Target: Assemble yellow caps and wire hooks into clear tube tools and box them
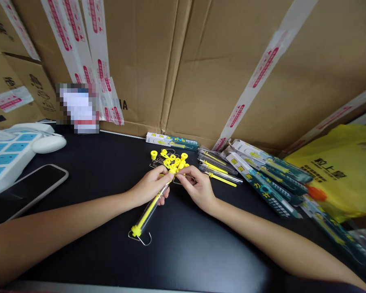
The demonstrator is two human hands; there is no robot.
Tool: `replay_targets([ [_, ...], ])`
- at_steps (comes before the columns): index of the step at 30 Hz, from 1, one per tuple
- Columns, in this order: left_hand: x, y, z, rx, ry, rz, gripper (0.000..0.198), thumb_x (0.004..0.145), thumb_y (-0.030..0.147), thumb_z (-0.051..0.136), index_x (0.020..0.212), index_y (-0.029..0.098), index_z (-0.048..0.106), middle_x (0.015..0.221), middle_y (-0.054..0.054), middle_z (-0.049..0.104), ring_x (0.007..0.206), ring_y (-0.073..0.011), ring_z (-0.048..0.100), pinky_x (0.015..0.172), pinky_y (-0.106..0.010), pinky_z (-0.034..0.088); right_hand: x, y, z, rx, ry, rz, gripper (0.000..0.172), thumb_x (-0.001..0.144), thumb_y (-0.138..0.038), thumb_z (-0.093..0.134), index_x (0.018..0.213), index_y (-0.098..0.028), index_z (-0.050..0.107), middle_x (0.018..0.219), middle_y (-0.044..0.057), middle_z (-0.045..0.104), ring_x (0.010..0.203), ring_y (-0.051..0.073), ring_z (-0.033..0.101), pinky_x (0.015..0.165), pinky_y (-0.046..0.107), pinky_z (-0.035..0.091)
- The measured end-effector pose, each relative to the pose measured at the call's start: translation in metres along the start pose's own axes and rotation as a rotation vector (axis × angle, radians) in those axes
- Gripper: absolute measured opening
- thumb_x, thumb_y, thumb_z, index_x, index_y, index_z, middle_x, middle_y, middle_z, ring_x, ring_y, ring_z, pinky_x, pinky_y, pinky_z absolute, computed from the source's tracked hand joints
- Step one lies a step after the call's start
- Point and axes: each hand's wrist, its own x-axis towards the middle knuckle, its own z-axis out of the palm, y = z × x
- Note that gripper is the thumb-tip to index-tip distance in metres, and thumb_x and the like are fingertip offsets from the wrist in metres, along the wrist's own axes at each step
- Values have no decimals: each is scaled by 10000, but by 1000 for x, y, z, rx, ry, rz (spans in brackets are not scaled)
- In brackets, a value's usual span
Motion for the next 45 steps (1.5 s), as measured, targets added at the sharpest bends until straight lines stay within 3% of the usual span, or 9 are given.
replay_targets([
  [8, 2, -2, -3, -6, -53, -14, 244, 887, 438, 485, 828, 218, 399, 502, 52, 590, 327, -109, 539, 323, -176, 422, -1, 2, 1, -46, -44, -18, 195, 924, -387, 517, 893, -224, 619, 626, -16, 528, 478, 106, 390, 487, 253, 349],
  [16, 4, 0, -6, 13, -165, -26, 239, 875, 411, 520, 886, 213, 386, 596, 31, 632, 385, -120, 594, 379, -202, 474, 0, 6, 0, -42, -45, -39, 133, 919, -336, 528, 918, -226, 603, 568, -54, 411, 472, 98, 344, 470, 236, 309],
  [24, 5, 1, -8, 85, -186, -55, 165, 895, 330, 480, 837, 212, 381, 513, 43, 612, 356, -126, 581, 361, -184, 439, -1, 5, -3, -79, -94, -64, 120, 919, -320, 533, 913, -220, 599, 578, -49, 430, 468, 94, 377, 468, 233, 328],
  [28, 5, -1, -8, 91, -200, -52, 158, 904, 328, 465, 844, 211, 379, 503, 41, 606, 351, -124, 573, 349, -177, 430, 1, 3, -4, -12, -98, -47, 98, 910, -304, 553, 915, -211, 587, 651, -29, 502, 490, 91, 403, 484, 237, 353],
  [33, 3, -3, -6, 37, -207, 29, 203, 911, 397, 483, 903, 204, 419, 562, 48, 609, 367, -91, 560, 368, -163, 443, 7, 0, -4, 248, 26, 22, 160, 947, -341, 491, 854, -212, 512, 803, -2, 508, 591, 96, 490, 538, 236, 446],
  [37, 2, -3, -6, 81, -206, 41, 269, 906, 469, 489, 968, 209, 460, 507, 73, 560, 341, -87, 530, 345, -150, 418, 7, -1, -2, 421, -43, 127, 197, 967, -411, 431, 906, -228, 468, 812, -8, 510, 587, 101, 524, 465, 217, 456],
  [45, 1, -5, -5, 159, -203, 24, 256, 907, 450, 498, 864, 200, 466, 493, 77, 539, 329, -66, 497, 321, -124, 367, 5, 0, -2, 193, -132, 30, 161, 992, -360, 384, 904, -232, 428, 770, -18, 456, 572, 102, 435, 524, 247, 392],
])
